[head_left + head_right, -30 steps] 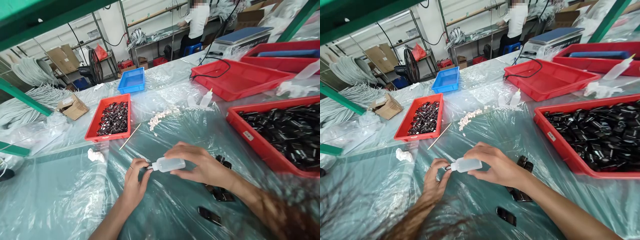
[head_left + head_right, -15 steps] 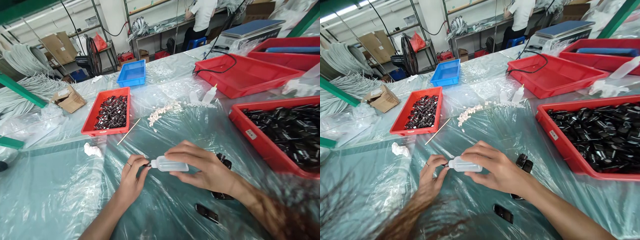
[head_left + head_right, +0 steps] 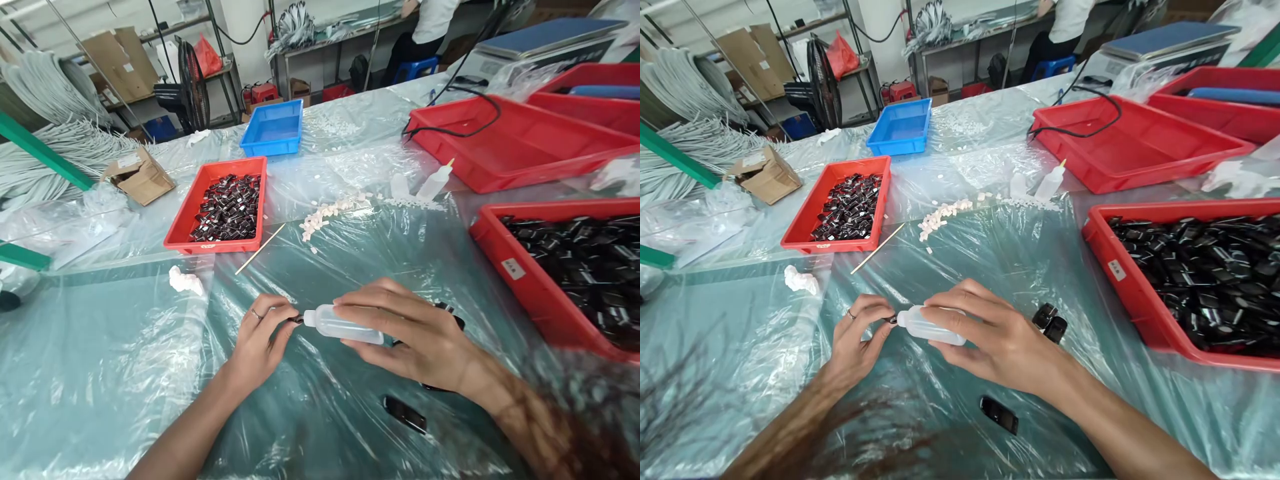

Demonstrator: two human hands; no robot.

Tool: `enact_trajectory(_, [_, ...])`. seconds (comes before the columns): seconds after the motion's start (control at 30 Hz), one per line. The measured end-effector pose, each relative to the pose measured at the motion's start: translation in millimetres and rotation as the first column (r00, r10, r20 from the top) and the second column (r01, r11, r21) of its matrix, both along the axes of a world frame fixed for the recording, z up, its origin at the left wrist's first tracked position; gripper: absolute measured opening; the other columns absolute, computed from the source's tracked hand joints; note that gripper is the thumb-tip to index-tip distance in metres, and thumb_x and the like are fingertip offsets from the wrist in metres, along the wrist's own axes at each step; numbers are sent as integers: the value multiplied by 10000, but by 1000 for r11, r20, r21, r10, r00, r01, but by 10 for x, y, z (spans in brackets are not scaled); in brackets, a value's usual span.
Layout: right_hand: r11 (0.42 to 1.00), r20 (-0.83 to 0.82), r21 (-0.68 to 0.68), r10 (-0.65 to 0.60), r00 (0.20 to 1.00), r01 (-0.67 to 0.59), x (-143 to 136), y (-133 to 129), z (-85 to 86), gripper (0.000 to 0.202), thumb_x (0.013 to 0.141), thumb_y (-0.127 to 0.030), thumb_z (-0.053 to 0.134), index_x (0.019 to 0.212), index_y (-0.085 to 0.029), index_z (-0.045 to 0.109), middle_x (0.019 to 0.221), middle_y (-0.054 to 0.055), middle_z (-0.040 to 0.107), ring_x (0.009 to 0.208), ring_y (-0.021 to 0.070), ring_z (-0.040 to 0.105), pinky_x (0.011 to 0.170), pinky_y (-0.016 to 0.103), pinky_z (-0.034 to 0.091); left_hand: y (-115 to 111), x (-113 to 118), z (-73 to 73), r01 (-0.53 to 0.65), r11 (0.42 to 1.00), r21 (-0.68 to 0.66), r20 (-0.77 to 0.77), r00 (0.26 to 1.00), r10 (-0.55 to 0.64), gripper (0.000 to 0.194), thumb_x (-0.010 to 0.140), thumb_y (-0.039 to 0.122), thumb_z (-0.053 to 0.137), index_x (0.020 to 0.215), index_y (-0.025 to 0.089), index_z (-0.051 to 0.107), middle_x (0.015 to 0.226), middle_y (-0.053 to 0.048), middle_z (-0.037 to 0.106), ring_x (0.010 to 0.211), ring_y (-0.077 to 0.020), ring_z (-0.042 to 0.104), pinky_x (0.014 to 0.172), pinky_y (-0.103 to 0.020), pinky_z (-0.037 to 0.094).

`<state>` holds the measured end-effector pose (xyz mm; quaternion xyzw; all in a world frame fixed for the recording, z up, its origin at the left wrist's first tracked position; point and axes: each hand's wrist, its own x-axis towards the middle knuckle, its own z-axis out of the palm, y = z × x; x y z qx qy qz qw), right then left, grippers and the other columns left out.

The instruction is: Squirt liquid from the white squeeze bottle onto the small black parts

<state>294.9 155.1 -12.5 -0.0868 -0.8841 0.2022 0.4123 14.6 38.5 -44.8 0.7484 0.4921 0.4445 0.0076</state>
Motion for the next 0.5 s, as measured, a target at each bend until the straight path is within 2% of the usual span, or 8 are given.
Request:
enact_trajectory(0.13, [1000,-3,24,13,1000,-13,5,-3,-9,722,1122,-100,799,1780,-343,629,1300,109,922,1041,300,903,897,459,799,-8,7,-8,-3,1000,-1,18,1000,3,168,1230,178,671,1317,292,761,1129,-46,812,960,-219,811,804,-357,686])
enact_trajectory(0.33, [997,-74,-53,42,996,-46,-44,33,-50,592,1133,-144,795,1672,-370,709,1271,83,923,1034,277,893,917,436,804,-6,-22,2,-10,999,-53,37,999,12,224,1192,134,682,1298,320,747,1128,-44,825,948,-224,838,797,-363,685])
enact_trajectory(0.4, [979,-118,-195,29,993,-52,-51,53,-82,478,1118,-187,843,1553,-376,777,1246,66,929,1046,260,892,920,419,794,-11,-22,-14,4,997,-81,75,997,3,185,1196,160,680,1288,317,709,1156,-59,837,992,-228,848,831,-362,683])
enact_trajectory(0.43, [951,-138,-304,21,990,-62,-53,66,-101,411,1113,-221,865,1489,-376,808,1241,59,933,1050,252,894,911,408,788,-19,-19,-26,17,995,-102,108,994,-6,165,1200,180,675,1286,321,679,1156,-57,840,997,-228,846,841,-362,678])
enact_trajectory(0.5, [831,-166,-548,3,986,-94,-61,94,-139,288,1103,-313,901,1381,-369,854,1230,46,944,1035,241,900,871,386,778,-46,-16,-48,46,988,-149,170,985,-21,140,1214,223,651,1288,337,616,1084,-24,816,921,-217,813,812,-356,652])
